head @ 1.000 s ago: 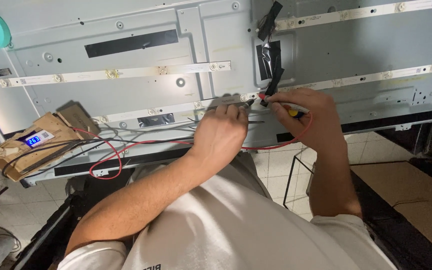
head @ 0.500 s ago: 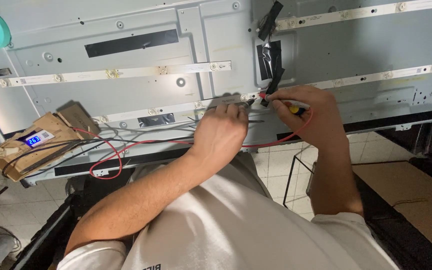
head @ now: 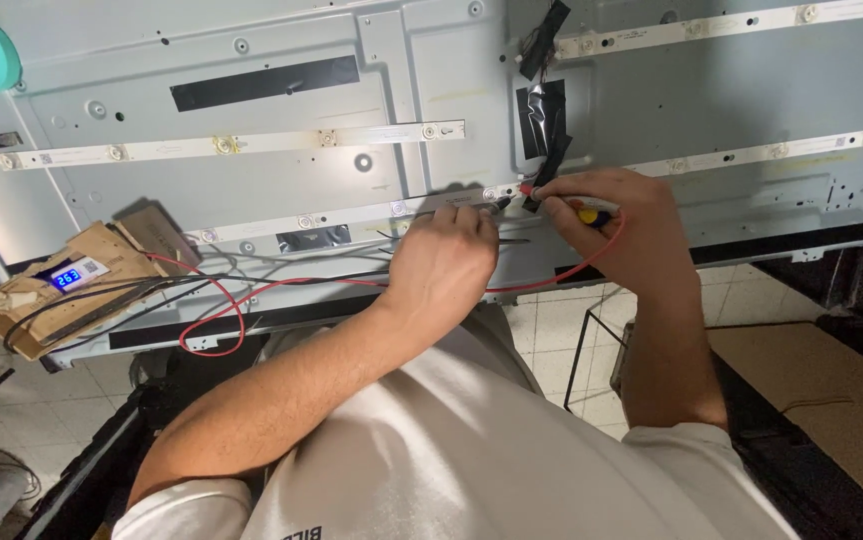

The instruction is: Testing LED backlight strips with a digital tester and installing them into a television chassis.

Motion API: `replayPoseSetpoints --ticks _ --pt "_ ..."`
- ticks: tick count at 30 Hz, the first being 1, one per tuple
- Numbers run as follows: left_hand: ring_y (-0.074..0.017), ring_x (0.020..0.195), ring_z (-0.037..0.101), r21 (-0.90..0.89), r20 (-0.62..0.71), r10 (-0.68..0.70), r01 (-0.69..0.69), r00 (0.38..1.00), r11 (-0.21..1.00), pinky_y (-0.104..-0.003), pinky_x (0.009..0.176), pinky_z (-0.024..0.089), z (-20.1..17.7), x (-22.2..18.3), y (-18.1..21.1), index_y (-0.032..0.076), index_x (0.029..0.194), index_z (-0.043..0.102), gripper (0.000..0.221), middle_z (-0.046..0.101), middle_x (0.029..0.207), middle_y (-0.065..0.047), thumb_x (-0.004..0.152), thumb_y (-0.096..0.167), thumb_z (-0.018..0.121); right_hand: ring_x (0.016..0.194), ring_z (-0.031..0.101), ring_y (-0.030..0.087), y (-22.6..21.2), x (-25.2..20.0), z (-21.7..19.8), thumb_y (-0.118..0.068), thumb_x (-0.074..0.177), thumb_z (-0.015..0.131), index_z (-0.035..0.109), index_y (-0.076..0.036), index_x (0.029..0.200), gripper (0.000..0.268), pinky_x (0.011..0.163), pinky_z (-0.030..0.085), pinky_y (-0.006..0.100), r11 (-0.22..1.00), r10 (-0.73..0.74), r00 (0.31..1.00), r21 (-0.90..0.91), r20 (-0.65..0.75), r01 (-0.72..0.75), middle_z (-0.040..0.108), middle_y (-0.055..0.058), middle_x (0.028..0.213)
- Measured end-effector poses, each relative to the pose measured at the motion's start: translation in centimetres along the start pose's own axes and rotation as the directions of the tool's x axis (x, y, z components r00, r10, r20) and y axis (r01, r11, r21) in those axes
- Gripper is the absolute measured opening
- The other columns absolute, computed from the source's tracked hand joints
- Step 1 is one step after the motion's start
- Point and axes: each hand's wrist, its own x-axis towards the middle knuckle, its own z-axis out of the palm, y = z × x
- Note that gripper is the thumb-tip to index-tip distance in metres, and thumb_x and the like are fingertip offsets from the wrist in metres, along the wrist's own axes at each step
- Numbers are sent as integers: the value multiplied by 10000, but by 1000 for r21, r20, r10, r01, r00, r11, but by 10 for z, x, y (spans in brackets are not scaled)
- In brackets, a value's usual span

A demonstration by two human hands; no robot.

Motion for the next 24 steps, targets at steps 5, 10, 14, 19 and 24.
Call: replayPoseSetpoints --ticks 5,10,14,19,24 --pt "-271 706 730 -3 16 -23 23 1000 1000 -370 632 610 -5 1 1 -19 1052 851 183 746 774 -181 900 46 772 952 771 496 1 1 1 -62 1039 843 862 -1 1157 134 866 616 548 1000 -1 1000 -17 -10 1 809 283 1051" --pt "-253 686 703 12 -14 -16 16 1000 1000 -354 588 571 -3 2 3 -9 1009 847 167 719 745 -151 876 54 769 952 766 509 4 2 1 -57 1038 838 855 -15 1143 114 850 595 549 999 -36 999 -22 6 36 806 271 1017" --pt "-255 667 686 13 -54 -30 31 998 999 -363 582 556 0 0 5 -9 949 838 129 693 716 -140 858 41 762 963 778 461 3 0 0 -78 1043 853 867 -53 1148 109 884 603 523 996 -46 999 -71 0 46 827 215 1026" --pt "-291 709 683 7 -141 -88 89 986 996 -401 599 532 5 2 10 41 902 817 109 668 731 -111 813 69 760 988 789 429 7 0 -2 -91 1071 840 863 -66 1140 77 901 606 506 986 -101 994 -130 52 107 836 173 1029" --pt "-308 684 640 121 -113 -112 126 987 985 -439 466 438 16 4 16 157 772 752 92 678 757 -88 698 104 753 1010 767 216 2 -3 -3 -22 1120 786 850 -20 1176 85 862 569 341 995 -19 997 -94 78 26 830 138 1169"
